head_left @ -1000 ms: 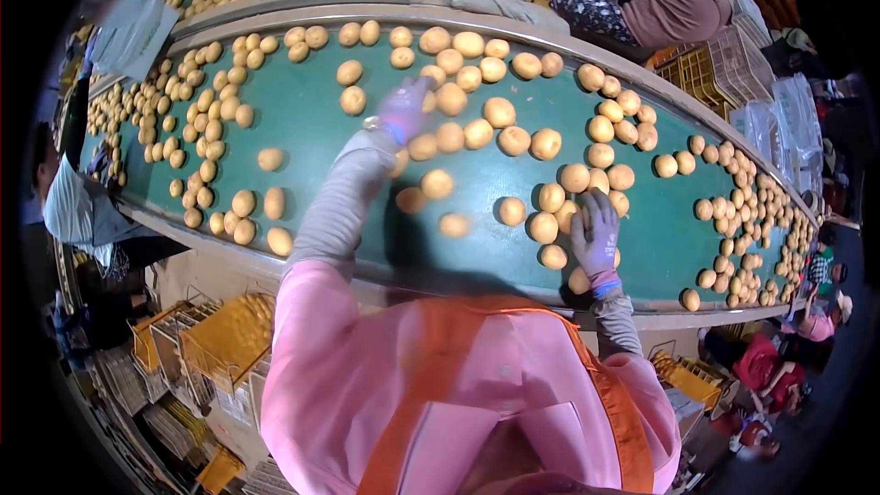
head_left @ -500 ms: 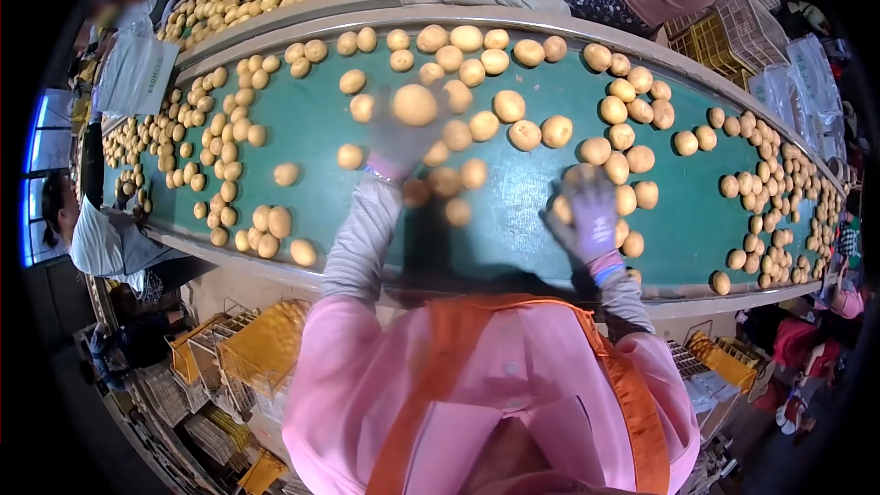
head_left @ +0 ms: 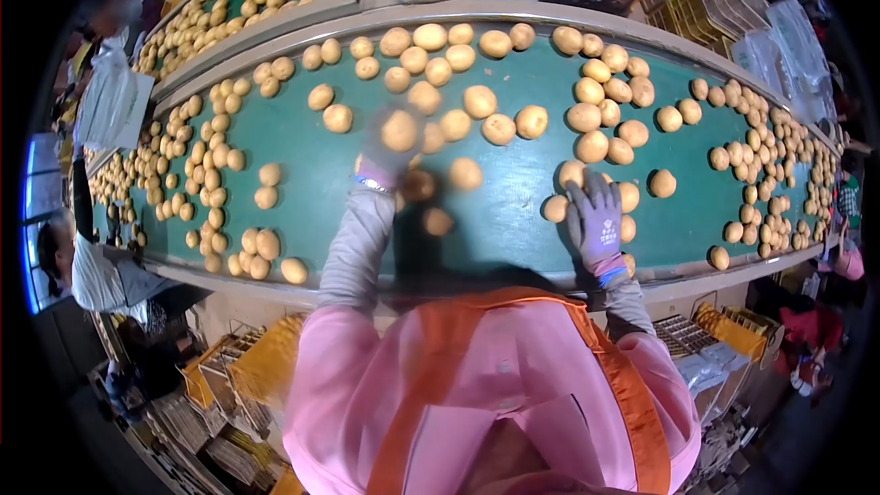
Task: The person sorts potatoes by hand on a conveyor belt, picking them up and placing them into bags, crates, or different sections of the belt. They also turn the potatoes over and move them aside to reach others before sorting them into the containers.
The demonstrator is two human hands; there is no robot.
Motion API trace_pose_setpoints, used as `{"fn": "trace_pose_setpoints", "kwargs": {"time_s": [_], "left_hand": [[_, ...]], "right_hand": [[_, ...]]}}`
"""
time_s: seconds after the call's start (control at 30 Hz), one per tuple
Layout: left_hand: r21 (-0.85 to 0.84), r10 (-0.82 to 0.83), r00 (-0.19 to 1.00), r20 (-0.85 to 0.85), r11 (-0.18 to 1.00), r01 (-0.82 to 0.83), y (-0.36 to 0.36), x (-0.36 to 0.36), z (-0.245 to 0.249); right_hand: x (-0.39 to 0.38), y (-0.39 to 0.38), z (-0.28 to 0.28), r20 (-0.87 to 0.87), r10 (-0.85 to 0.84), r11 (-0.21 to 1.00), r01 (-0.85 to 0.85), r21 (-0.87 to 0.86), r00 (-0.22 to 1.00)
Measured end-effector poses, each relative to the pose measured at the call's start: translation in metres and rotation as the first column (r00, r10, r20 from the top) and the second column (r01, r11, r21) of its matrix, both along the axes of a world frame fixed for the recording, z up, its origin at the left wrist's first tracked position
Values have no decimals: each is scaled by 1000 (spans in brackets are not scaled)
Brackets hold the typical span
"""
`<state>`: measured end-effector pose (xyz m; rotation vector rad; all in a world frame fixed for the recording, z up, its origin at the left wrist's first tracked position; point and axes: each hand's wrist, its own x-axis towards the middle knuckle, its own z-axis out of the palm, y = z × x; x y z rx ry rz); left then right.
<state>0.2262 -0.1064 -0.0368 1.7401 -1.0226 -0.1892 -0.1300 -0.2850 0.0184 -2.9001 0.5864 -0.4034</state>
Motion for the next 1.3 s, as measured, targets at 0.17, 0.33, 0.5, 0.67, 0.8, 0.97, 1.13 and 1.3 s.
{"fn": "trace_pose_setpoints", "kwargs": {"time_s": [0.17,0.33,0.5,0.67,0.8,0.97,1.13,1.3], "left_hand": [[70,-141,952,-273,984,165,-5,30,-9],[-356,-171,785,-596,932,-67,-48,180,-2],[-182,55,927,-370,975,-131,-104,183,27],[494,-160,648,745,784,-376,-91,9,22],[422,-286,856,430,902,89,-86,-65,45],[541,-705,555,442,703,462,-55,-131,39],[169,-664,674,324,741,649,-27,-161,103],[29,-268,685,-677,921,389,26,-142,66]], "right_hand": [[-10,-20,0,99,-225,974,225,4,969],[1,4,19,180,-120,991,108,74,976],[-8,10,20,62,78,996,-75,-43,995],[-29,-59,16,190,-317,942,332,-52,929],[31,-123,52,446,-341,934,351,63,828],[135,-223,7,23,-574,793,549,264,818],[174,-240,13,-340,-606,661,693,290,720],[139,-249,22,-182,-460,622,462,632,869]]}}
